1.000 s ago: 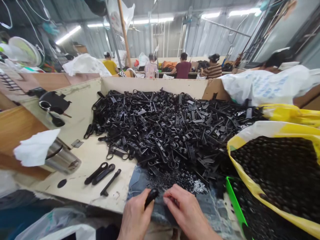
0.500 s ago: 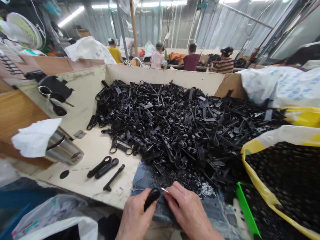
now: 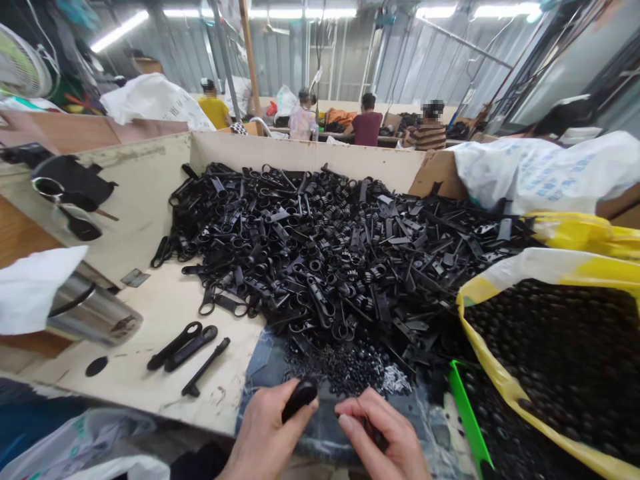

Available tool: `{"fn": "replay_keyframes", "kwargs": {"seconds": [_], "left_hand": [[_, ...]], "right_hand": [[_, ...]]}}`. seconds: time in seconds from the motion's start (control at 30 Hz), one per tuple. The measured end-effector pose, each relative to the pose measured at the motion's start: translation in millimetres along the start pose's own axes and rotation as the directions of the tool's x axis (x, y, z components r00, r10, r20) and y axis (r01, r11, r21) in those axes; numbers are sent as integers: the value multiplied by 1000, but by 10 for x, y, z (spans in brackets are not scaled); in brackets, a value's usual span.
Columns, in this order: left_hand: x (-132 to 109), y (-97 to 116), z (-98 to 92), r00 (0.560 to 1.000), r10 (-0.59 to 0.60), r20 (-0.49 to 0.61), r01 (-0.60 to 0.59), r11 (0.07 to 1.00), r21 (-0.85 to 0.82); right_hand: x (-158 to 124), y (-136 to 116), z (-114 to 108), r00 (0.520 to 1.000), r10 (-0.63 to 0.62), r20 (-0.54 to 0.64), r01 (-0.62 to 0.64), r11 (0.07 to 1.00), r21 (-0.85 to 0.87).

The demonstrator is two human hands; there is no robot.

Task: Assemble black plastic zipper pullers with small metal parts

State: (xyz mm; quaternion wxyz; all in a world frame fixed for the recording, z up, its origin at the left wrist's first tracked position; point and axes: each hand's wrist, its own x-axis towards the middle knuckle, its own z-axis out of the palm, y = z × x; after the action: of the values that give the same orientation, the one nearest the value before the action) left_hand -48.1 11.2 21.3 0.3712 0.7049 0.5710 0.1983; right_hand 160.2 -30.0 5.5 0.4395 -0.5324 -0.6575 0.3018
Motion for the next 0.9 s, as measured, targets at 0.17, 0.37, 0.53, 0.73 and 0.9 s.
{"fn": "replay_keyframes", "kwargs": {"seconds": [0.17,0.37,0.53,0.73,0.9], "left_hand": [[-69,137,100,990,-140,0,117,824,-554],[-100,172,126,986,-164,-21,115,767,-632],[-108,127,166,986,-169,17,138,746,-651],[-96,189,181,977,-206,50,183,698,-693],[-91,193,219,970,-241,42,194,655,-731]], "right_hand": [[108,20,9,986,-164,-39,165,986,24],[198,26,-36,940,-331,82,332,943,-5],[167,15,-42,935,-335,115,341,939,-41],[206,-76,-97,936,-339,97,345,936,-61],[221,-101,-70,935,-351,39,353,932,-80]]}}
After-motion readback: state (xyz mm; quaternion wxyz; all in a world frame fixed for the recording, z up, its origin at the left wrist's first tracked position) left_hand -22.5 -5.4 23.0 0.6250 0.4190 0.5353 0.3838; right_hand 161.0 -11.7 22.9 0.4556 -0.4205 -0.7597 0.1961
